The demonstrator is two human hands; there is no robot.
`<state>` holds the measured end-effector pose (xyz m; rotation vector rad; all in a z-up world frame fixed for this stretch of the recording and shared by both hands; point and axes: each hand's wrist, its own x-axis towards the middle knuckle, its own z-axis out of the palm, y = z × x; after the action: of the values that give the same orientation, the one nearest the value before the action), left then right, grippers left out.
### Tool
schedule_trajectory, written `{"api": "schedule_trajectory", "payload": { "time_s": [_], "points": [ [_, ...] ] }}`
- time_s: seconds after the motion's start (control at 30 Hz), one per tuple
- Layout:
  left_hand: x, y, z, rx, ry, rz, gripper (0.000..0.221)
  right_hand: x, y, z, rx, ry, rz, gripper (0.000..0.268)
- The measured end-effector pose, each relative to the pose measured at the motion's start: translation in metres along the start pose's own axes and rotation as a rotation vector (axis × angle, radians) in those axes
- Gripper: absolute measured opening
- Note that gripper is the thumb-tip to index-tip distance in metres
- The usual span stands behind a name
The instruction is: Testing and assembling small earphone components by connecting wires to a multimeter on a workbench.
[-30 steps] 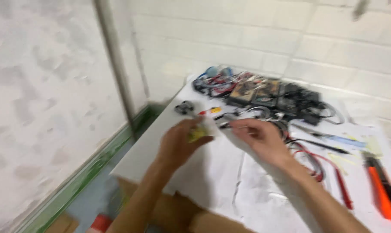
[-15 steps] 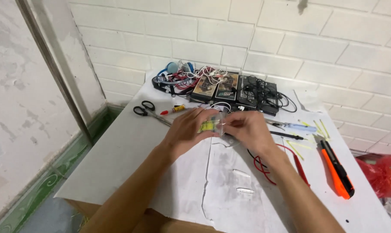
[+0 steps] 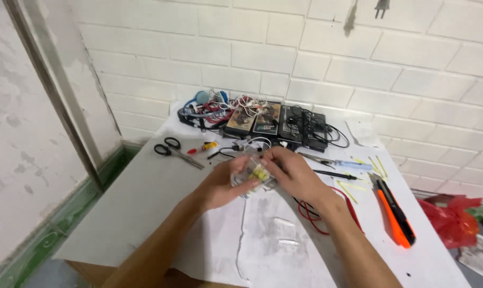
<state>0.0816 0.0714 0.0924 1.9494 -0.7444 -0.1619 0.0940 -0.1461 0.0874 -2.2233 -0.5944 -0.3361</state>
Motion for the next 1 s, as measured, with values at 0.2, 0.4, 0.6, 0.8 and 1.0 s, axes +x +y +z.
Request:
{"api": "schedule_trajectory", "payload": {
  "time_s": [0.2, 0.4, 0.6, 0.8, 1.0],
  "points": [
    [0.016, -0.028, 0.010, 0.105, 0.202, -0.019, 0.048, -0.005, -0.010, -0.012, 0.047, -0.067, -0.057, 0.021],
    [0.018, -0.046, 0.015, 0.102, 0.218, 0.111, 0.069, 0.001, 0.022, -0.004, 0.073, -0.042, -0.095, 0.014],
    [0.026, -0.047, 0.018, 0.164, 0.225, 0.082, 0.078, 0.001, -0.002, 0.004, -0.078, 0.019, -0.183, 0.018],
    [0.031, -0.064, 0.027, 0.177, 0.339, 0.377, 0.063, 0.006, 0.017, 0.014, 0.110, 0.053, -0.200, 0.017],
    [0.027, -0.059, 0.020, 0.072, 0.366, 0.372, 0.085, -0.001, -0.010, 0.008, 0.117, 0.214, -0.332, 0.015]
  ]
}}
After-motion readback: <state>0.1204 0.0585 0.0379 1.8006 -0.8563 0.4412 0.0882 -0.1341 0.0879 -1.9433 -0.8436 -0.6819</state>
